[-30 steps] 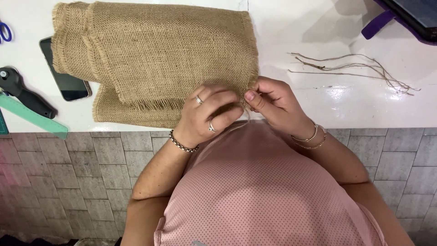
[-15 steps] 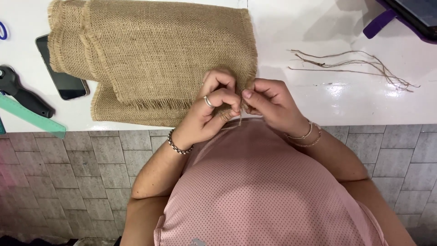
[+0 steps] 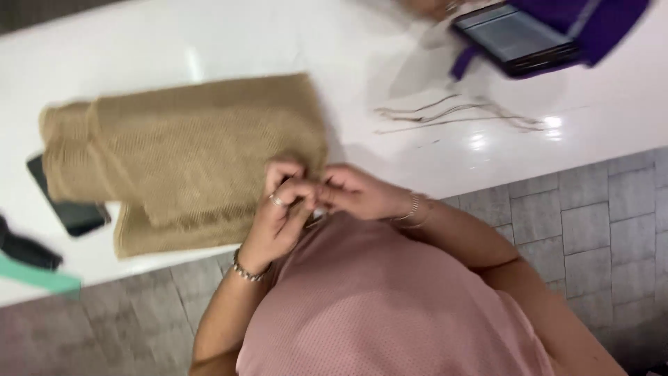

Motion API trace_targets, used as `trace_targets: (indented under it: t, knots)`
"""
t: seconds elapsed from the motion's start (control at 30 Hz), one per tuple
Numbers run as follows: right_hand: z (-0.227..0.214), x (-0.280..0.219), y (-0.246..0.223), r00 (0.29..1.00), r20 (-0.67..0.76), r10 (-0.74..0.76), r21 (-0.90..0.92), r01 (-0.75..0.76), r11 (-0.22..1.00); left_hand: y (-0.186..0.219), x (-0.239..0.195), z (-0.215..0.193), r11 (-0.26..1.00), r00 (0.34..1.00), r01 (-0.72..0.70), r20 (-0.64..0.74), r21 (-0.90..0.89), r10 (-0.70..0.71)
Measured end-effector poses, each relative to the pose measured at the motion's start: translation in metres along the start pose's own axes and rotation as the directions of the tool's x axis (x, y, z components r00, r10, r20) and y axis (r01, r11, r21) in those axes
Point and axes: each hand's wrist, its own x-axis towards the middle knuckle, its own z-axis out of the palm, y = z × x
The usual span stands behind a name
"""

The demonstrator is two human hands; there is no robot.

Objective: The person repeatedly pulls loose threads from the frayed edge of a folded burlap fabric on a white table. They gather the removed threads and place them on the table surface.

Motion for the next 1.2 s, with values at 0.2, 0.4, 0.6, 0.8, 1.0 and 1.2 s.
trace_targets:
  t: [0.2, 0.4, 0.6, 0.8, 1.0, 1.2]
  knots:
    - [-0.009, 0.014, 0.014, 0.996, 0.040, -0.084, 0.355, 0.065, 0.933, -0.015, 0.000, -0.005, 0.890, 0.999, 0.001, -0.048, -0.456, -0.026]
    - [-0.011, 0.009, -0.006, 0.970, 0.089, -0.227, 0.294, 0.192, 0.936, 0.014, 0.013, -0.007, 0.988, 0.999, -0.009, -0.041, -0.152, 0.003]
    - [-0.041, 0.005, -0.010, 0.976, 0.019, -0.217, 0.054, 0.215, 0.975, 0.005, 0.019, -0.010, 0.894, 0.984, -0.140, -0.039, 0.427, 0.172]
    - [-0.049, -0.010, 0.001, 0.958, -0.126, -0.258, 0.034, 0.265, 0.964, -0.006, 0.007, -0.013, 0.629, 0.886, -0.191, -0.144, 0.754, 0.441]
    - [-0.023, -0.027, -0.027, 0.469, 0.025, -0.883, -0.879, 0.432, 0.204, -0.001, 0.007, -0.019, 0.539, 0.846, -0.254, -0.086, 0.803, 0.526]
    - [0.008, -0.021, -0.059, 0.471, 0.259, -0.843, -0.953, 0.265, -0.145, 0.005, 0.015, -0.017, 0.541, 0.816, -0.273, -0.107, 0.795, 0.568]
